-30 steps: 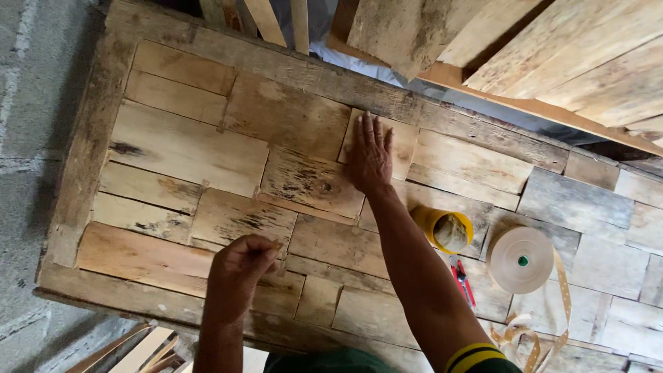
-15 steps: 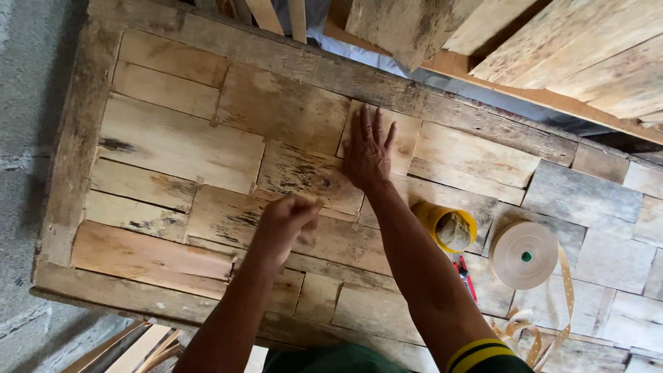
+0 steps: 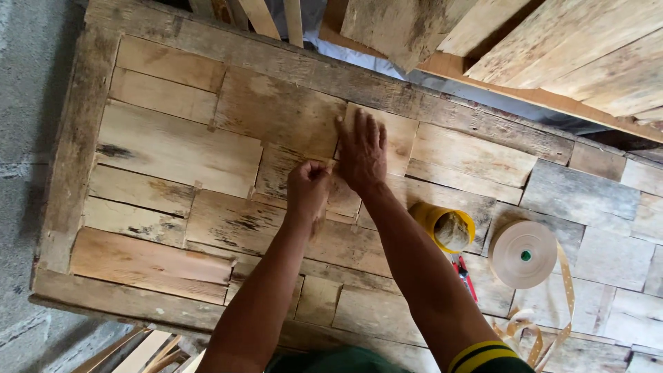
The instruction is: Applying small wooden tiles to a larger surface to create a mosaic pattern using adhesive and tape.
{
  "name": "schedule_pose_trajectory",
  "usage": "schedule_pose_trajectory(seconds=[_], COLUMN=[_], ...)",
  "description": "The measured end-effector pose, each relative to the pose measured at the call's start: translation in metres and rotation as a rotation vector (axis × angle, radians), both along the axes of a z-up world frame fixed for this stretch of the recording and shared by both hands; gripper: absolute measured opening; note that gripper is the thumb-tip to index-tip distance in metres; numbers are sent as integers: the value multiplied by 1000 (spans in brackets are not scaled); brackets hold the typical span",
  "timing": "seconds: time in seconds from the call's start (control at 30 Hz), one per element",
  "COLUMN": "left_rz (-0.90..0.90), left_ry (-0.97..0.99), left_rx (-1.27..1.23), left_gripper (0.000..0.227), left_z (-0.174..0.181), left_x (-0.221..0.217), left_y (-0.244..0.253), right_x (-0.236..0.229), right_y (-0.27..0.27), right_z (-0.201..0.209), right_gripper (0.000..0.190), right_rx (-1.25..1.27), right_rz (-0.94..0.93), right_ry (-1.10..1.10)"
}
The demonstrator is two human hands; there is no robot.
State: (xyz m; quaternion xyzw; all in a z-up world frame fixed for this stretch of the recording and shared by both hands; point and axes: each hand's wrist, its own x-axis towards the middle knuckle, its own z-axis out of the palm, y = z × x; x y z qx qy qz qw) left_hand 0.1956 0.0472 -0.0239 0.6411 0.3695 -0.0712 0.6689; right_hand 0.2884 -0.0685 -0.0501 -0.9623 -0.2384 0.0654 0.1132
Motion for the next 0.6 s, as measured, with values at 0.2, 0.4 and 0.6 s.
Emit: schedule_pose_trajectory(seconds=[0.2, 0.4, 0.6], left_rz=[38, 75, 130], left_ry=[74, 131, 156], left_rx=[-138, -264, -377], left_gripper=[2, 3, 4], left_z=[-58, -59, -55], left_x=[-9, -7, 0], left_y=[7, 11, 10], right_x=[0, 3, 5], right_y=[-2, 1, -4], right_z=[-5, 9, -12], right_gripper=[85, 85, 72], right_rx=[-20, -43, 123], right_rz=[5, 34, 19], right_ry=[-30, 18, 10])
